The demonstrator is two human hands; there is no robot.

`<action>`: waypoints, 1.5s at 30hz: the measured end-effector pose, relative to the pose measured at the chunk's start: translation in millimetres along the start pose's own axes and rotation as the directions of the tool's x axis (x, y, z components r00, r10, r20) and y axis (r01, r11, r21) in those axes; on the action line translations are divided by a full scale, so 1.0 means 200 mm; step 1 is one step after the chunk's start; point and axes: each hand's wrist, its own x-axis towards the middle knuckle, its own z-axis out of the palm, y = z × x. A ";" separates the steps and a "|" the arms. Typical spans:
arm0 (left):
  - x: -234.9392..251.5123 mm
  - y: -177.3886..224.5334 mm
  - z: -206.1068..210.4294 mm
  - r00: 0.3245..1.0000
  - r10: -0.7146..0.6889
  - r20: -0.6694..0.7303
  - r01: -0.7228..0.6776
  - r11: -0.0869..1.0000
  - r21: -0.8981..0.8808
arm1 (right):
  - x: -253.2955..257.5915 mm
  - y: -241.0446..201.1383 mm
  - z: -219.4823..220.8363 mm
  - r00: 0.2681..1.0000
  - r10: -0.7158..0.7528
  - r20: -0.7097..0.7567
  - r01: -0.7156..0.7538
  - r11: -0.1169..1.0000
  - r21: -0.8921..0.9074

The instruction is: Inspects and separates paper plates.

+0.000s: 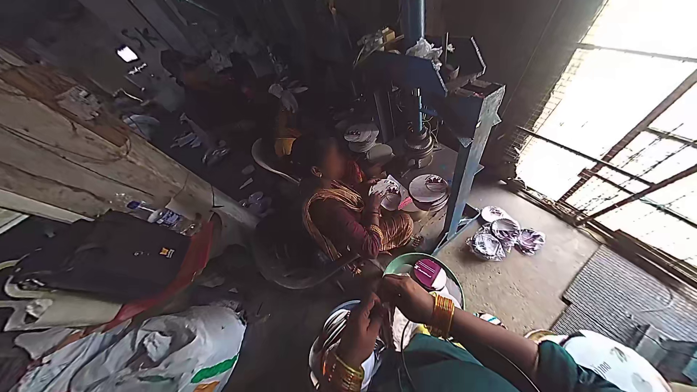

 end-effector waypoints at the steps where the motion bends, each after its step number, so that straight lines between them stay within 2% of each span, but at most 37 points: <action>1: 0.01 0.01 0.00 0.997 0.072 -0.036 -0.065 0.984 0.166 | 0.00 -0.01 0.00 0.998 0.065 0.024 -0.064 0.998 -0.025; 3: 0.02 0.00 0.04 0.962 0.225 -0.155 -0.145 0.902 0.408 | 0.01 -0.03 -0.01 0.977 0.205 0.059 -0.202 0.978 -0.045; 5: 0.03 -0.01 0.08 0.921 0.283 -0.269 -0.137 0.879 0.456 | 0.03 -0.04 -0.04 0.945 0.312 0.102 -0.311 0.950 -0.027; 7: 0.03 -0.04 0.10 0.917 0.236 -0.321 -0.116 0.928 0.353 | 0.02 -0.03 -0.05 0.946 0.306 0.107 -0.312 0.949 0.045; 10: 0.02 -0.09 0.10 0.952 0.115 -0.284 -0.110 0.993 0.034 | -0.01 0.03 -0.07 0.969 0.200 0.146 -0.231 0.940 0.249; 11: 0.03 -0.10 0.11 0.951 0.109 -0.290 -0.122 0.992 -0.029 | -0.01 0.03 -0.08 0.969 0.185 0.164 -0.223 0.940 0.258; 13: 0.03 -0.13 0.14 0.928 0.141 -0.344 -0.158 0.987 -0.024 | 0.00 0.00 -0.10 0.952 0.247 0.179 -0.277 0.947 0.166; 18: 0.02 -0.12 0.21 0.866 0.246 -0.435 -0.134 0.953 0.272 | 0.03 -0.03 -0.13 0.893 0.356 0.275 -0.371 0.929 0.002; 20: 0.02 -0.10 0.22 0.866 0.185 -0.464 -0.078 0.968 0.239 | 0.01 -0.03 -0.12 0.920 0.340 0.194 -0.341 0.939 -0.030; 21: 0.02 -0.09 0.23 0.872 0.100 -0.479 -0.023 0.986 0.163 | 0.00 -0.03 -0.08 0.954 0.290 0.075 -0.287 0.957 -0.044; 23: 0.04 -0.04 0.22 0.877 -0.179 -0.447 0.148 0.984 -0.103 | -0.03 0.01 0.01 0.982 0.110 -0.151 -0.129 0.984 -0.123; 25: 0.06 0.00 0.19 0.866 -0.386 -0.316 0.278 0.900 -0.337 | -0.06 0.06 0.06 0.961 -0.164 -0.223 0.082 0.939 -0.334; 26: 0.07 -0.01 0.16 0.876 -0.416 -0.243 0.311 0.873 -0.375 | -0.06 0.09 0.07 0.935 -0.288 -0.209 0.177 0.886 -0.429; 27: 0.08 -0.01 0.14 0.891 -0.415 -0.182 0.327 0.867 -0.376 | -0.06 0.12 0.07 0.917 -0.351 -0.189 0.230 0.854 -0.467; 28: 0.08 -0.02 0.11 0.908 -0.394 -0.142 0.332 0.884 -0.329 | -0.06 0.12 0.06 0.920 -0.347 -0.183 0.236 0.862 -0.448; 30: 0.07 -0.02 0.10 0.931 -0.334 -0.150 0.316 0.940 -0.129 | -0.07 0.09 0.05 0.963 -0.194 -0.185 0.130 0.942 -0.309; 33: 0.05 -0.02 0.15 0.943 -0.112 -0.314 0.180 0.964 0.197 | -0.05 0.03 0.00 0.992 0.090 -0.093 -0.102 0.985 -0.138; 35: 0.04 -0.03 0.19 0.915 0.079 -0.397 0.088 0.918 0.386 | -0.03 0.01 -0.02 0.980 0.199 -0.018 -0.200 0.972 -0.123; 37: 0.03 -0.05 0.20 0.889 0.199 -0.413 0.042 0.862 0.505 | -0.02 -0.01 -0.02 0.961 0.275 0.028 -0.268 0.952 -0.146; 38: 0.03 -0.05 0.21 0.879 0.246 -0.409 0.022 0.835 0.549 | -0.02 -0.02 -0.02 0.951 0.306 0.044 -0.295 0.941 -0.164; 40: 0.02 -0.05 0.20 0.887 0.250 -0.388 0.014 0.825 0.565 | -0.01 -0.04 -0.02 0.927 0.363 0.096 -0.338 0.918 -0.210; 42: 0.01 -0.06 0.18 0.927 0.144 -0.347 0.013 0.911 0.413 | -0.01 -0.04 -0.02 0.933 0.343 0.111 -0.299 0.908 -0.295; 43: 0.01 -0.06 0.16 0.952 0.023 -0.304 0.048 0.973 0.224 | -0.01 -0.03 -0.02 0.941 0.318 0.118 -0.265 0.906 -0.331; 44: 0.00 -0.06 0.13 0.962 -0.123 -0.243 0.121 0.992 -0.023 | -0.01 -0.02 -0.02 0.948 0.293 0.124 -0.238 0.912 -0.333; 45: 0.01 -0.07 0.12 0.953 -0.247 -0.174 0.191 0.939 -0.285 | -0.02 -0.01 -0.02 0.963 0.247 0.105 -0.208 0.934 -0.292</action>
